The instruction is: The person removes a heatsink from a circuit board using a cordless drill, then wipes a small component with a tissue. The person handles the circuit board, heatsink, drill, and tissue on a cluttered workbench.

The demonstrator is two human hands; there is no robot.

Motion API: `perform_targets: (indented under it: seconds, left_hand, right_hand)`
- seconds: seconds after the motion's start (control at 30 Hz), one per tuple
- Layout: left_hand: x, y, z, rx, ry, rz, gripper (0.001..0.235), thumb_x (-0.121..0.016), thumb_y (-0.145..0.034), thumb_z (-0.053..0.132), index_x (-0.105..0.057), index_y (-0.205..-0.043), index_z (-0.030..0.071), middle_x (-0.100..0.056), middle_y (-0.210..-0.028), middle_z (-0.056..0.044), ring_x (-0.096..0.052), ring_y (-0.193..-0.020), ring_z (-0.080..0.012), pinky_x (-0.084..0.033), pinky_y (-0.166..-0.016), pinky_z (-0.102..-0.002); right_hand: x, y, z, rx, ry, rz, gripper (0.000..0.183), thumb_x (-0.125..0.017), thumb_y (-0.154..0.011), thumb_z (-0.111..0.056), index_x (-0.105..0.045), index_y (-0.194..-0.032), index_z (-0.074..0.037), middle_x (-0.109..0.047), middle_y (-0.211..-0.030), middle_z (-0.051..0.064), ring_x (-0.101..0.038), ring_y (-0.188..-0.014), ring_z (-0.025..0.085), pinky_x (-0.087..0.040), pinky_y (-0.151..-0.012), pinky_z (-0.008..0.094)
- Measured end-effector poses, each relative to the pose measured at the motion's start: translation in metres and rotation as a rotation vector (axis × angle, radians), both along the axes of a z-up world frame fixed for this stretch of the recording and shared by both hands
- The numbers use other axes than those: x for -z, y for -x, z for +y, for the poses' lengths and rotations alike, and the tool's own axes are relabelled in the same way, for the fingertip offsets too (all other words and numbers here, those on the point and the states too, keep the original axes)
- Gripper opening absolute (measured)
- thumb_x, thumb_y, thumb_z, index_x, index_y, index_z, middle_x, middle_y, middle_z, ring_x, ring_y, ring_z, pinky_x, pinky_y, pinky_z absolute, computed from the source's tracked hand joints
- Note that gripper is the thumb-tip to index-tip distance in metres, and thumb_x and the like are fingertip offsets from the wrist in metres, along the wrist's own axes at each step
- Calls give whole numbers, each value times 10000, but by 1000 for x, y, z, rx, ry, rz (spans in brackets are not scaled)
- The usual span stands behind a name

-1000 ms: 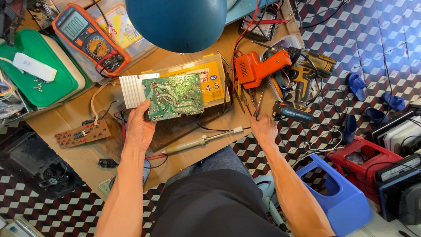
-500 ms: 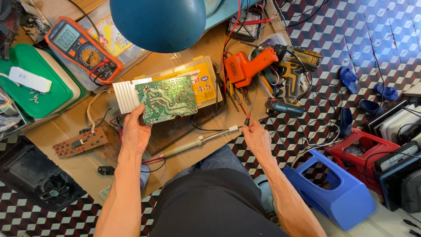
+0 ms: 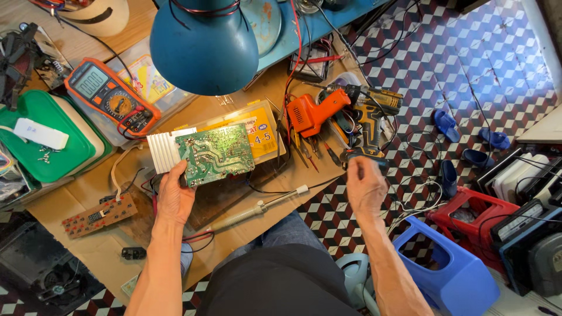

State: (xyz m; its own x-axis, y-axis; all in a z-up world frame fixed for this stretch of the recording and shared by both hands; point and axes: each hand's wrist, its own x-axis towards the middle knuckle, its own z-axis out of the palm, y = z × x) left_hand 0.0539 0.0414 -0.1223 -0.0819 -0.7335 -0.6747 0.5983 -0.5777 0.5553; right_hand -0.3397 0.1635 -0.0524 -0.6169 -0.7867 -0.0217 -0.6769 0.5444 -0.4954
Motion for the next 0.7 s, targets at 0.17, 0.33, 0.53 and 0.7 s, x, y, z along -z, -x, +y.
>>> perform_targets:
  seconds: [0.17,0.33,0.53,0.7]
  left_hand:
    - [5,-1,2,-11,-16,-17,300,-676,-965,149,-649,-1246,48,-691,-1234,-14,-651,-1115,-128,-536,-971,-288]
    - [4,0,2,-14,-14,-11,301,-674,-968,148,-649,-1251,48,-690,-1238,-21,-648,-1120,-133,-525,-981,-301]
    - [0,3,0,-25,-28,-13,306,-664,-966,137,-647,-1260,52,-685,-1245,-21,-649,-1116,-135,-524,-980,-305]
    - [-1,0,-1,-29,-39,-22,307,-649,-967,135,-648,-1261,47,-692,-1244,-29,-659,-1122,-142,-532,-993,-308]
  right_hand:
    - [11,89,-45,118,42,67,222,-644,-1009,-213,-719,-1075,-16,-716,-972,171,-695,-870,285,-526,-801,421]
    - [36,139,-74,105,-241,-116,360,-621,-916,-266,-765,-1127,-12,-735,-914,236,-697,-897,350,-511,-859,441]
    - [53,129,-67,180,-249,-268,554,-651,-920,-365,-593,-1358,-30,-678,-1217,226,-646,-1086,327,-488,-917,435]
    - [57,118,-72,146,-362,-328,539,-749,-847,-389,-667,-1248,-38,-708,-1210,193,-666,-1105,299,-487,-960,411]
